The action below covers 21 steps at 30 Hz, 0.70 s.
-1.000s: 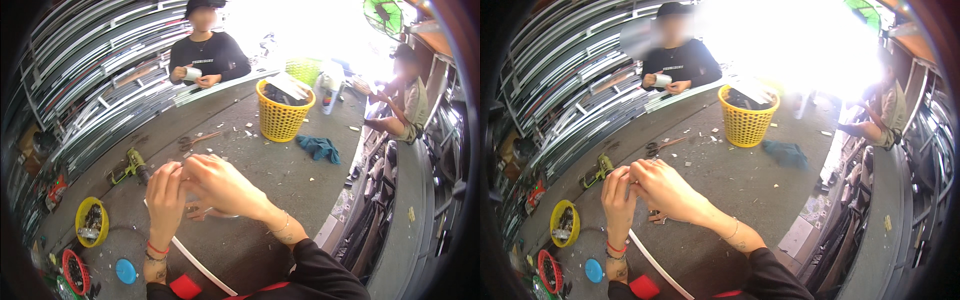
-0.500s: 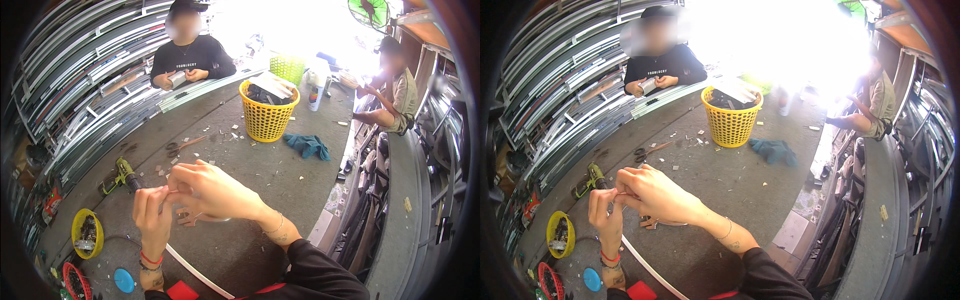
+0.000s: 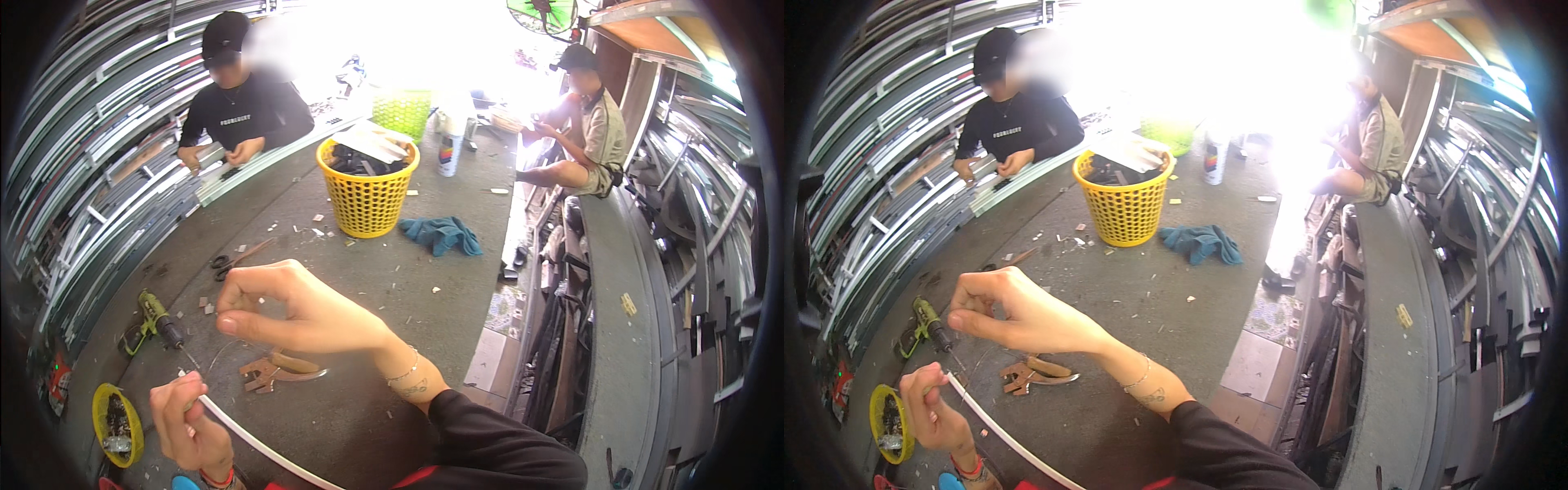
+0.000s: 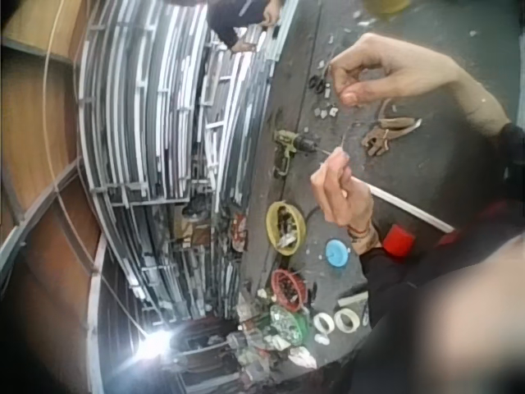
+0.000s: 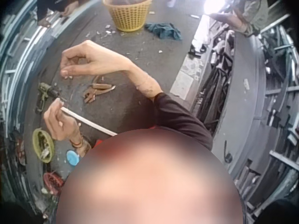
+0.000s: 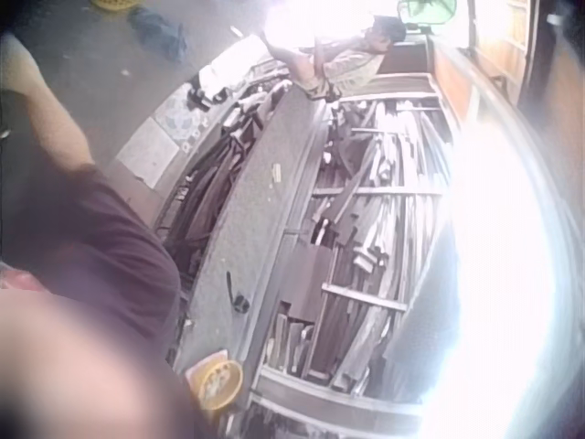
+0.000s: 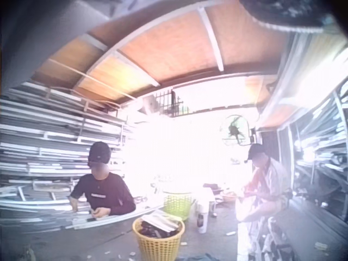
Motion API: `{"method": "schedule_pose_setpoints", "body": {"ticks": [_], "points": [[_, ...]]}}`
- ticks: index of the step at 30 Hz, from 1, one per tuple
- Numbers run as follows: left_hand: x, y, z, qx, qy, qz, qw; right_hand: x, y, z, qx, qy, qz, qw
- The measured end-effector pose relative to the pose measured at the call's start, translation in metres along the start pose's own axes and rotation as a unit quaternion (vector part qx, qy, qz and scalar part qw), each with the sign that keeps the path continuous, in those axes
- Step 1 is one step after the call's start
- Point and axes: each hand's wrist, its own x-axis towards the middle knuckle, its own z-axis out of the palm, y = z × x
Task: The person repeatedly rolls a small cylindrical object between their palms, then uses a pointed tool to carve or shape it. They continue alternating between rolling and carving the same object throughout the clip.
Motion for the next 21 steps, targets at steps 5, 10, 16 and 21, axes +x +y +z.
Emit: {"method": "schedule_pose_setpoints", "body": {"ticks": [5,10,16,21], "points": [[-0.003,-0.008,0.008,-0.013,0.026,-0.059,0.998,0.002,0.009,0.0,0.008,-0.004,-0.037,0.999],[0.002,-0.013,0.006,0.055,0.002,0.022,0.998,0.006,0.01,0.005,0.072,-0.033,0.001,0.997],[0.003,-0.012,-0.002,0.039,0.007,0.007,0.999,-0.024,-0.023,-0.014,0.272,-0.155,0.018,0.949],[0.002,-0.01,-0.007,0.02,0.039,0.005,0.999,-0.079,-0.095,-0.025,0.467,-0.076,-0.221,0.853]]}}
